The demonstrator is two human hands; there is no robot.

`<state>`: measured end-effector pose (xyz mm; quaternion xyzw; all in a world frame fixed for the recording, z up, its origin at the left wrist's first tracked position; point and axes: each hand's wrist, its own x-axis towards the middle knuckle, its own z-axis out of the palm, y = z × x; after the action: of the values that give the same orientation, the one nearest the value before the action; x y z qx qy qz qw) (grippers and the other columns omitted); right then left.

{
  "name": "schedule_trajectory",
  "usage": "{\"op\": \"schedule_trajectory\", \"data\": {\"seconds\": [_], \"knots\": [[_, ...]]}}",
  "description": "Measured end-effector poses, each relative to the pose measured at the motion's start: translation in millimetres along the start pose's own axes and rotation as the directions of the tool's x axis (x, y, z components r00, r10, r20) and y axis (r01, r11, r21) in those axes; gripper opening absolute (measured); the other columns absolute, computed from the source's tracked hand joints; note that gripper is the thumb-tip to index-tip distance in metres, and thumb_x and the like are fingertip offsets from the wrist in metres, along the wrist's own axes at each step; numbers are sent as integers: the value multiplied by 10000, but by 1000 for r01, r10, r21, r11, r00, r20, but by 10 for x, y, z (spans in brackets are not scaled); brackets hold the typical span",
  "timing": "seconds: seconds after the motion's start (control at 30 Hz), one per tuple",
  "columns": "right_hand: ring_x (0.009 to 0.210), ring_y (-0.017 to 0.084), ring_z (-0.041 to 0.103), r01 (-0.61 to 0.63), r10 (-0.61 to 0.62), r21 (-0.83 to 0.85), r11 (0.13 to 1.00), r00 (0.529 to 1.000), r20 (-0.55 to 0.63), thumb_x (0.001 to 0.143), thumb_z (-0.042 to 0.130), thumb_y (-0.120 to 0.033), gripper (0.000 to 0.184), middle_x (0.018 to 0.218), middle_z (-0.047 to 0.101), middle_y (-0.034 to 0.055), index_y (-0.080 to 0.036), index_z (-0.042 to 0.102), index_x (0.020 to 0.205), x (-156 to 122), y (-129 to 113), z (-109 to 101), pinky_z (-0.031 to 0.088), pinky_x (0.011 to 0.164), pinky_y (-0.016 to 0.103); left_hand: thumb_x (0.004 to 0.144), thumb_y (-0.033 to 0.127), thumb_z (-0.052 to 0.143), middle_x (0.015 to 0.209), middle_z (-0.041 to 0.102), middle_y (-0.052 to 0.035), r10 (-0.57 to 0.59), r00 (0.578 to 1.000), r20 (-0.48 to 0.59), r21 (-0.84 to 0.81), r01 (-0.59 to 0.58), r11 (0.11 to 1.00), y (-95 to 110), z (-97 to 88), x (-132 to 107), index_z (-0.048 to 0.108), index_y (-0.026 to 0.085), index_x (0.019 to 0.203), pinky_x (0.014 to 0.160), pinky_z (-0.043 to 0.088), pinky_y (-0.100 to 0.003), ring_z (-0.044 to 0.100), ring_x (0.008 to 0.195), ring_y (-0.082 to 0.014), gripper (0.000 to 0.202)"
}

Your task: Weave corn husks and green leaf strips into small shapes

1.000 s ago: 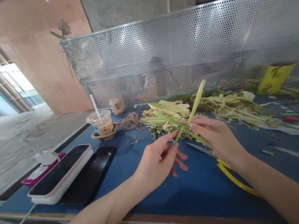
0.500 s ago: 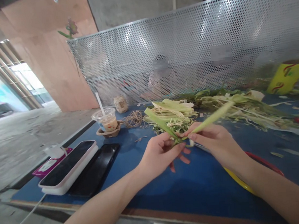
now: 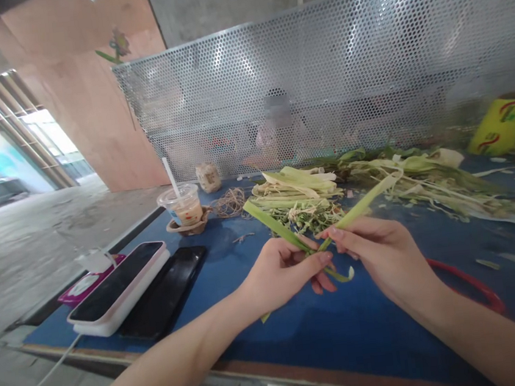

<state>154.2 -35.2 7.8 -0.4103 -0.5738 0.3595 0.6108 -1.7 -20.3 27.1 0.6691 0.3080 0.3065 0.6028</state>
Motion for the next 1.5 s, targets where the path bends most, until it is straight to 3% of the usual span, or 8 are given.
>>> {"op": "schedule_trajectory", "data": {"seconds": [0.3, 0.53, 0.63, 0.73, 0.87, 1.03, 1.27, 1.5], "knots": [[554, 115, 535, 118, -116, -48, 992, 992, 42, 749, 606, -266, 95, 585, 600, -18, -242, 681, 696, 59, -8, -92, 415, 511, 241, 821, 296, 505, 675, 664, -66, 34, 992, 122, -27, -31, 999, 7, -117, -6, 547, 108, 1053, 297, 310, -110, 485, 466, -64, 302], [749, 139, 559, 485, -392, -163, 859, 829, 399, 818, 484, -127, 330, 869, 600, 22, -291, 551, 1097, 61, -152, -200, 474, 630, 264, 876, 216, 426, 670, 659, -1, 367, 924, 106, -218, -338, 915, -21, -227, -23, 430, 225, 1092, 331, 283, -95, 474, 363, -26, 217], [954, 177, 528, 538, -460, -298, 788, 837, 296, 822, 473, -124, 329, 1031, 567, 42, -293, 521, 1101, 89, -176, -222, 467, 760, 306, 877, 245, 421, 638, 662, -28, 315, 883, 349, -260, -231, 937, -45, -275, -47, 549, 185, 963, 316, 251, -109, 453, 338, -25, 166], [1095, 182, 466, 623, -453, -280, 730, 749, 484, 822, 480, -127, 331, 1137, 556, 31, -286, 516, 1111, 100, -194, -212, 400, 909, 346, 866, 280, 438, 614, 666, -61, 167, 798, 580, -246, -25, 969, -79, -295, -35, 600, 173, 1033, 286, 210, -129, 453, 318, -40, 256], [1115, 166, 468, 495, -244, -224, 840, 713, 658, 812, 516, -176, 429, 1218, 526, 30, -283, 440, 1220, 74, -128, -165, 403, 914, 329, 879, 281, 409, 655, 688, -47, 156, 715, 682, -356, 139, 924, -118, -259, 24, 251, 298, 1346, 269, 202, -119, 509, 321, -74, 494], [958, 182, 567, 320, -133, -262, 911, 827, 546, 744, 613, -219, 274, 1001, 635, 21, -244, 589, 1016, 90, -51, -153, 445, 833, 329, 900, 282, 360, 754, 703, -88, 194, 773, 604, -419, 100, 902, -87, -259, 48, -35, 299, 1375, 294, 228, -118, 574, 371, -99, 618], [870, 182, 579, 402, -223, -368, 839, 870, 440, 739, 624, -257, 56, 887, 680, 25, -223, 666, 751, 119, -152, -141, 431, 781, 315, 848, 278, 480, 593, 668, -66, 38, 917, 397, -271, 78, 959, -104, -354, 103, 522, 144, 1154, 274, 224, -119, 501, 299, -68, 337], [711, 159, 557, 384, -201, -468, 796, 897, 393, 733, 607, -242, 80, 674, 640, 8, -203, 626, 666, 82, -136, -112, 407, 664, 296, 753, 208, 610, 667, 680, -38, 72, 956, 285, -315, 22, 949, -141, -322, 152, 628, 137, 869, 275, 259, -97, 552, 358, -67, 137]]}}
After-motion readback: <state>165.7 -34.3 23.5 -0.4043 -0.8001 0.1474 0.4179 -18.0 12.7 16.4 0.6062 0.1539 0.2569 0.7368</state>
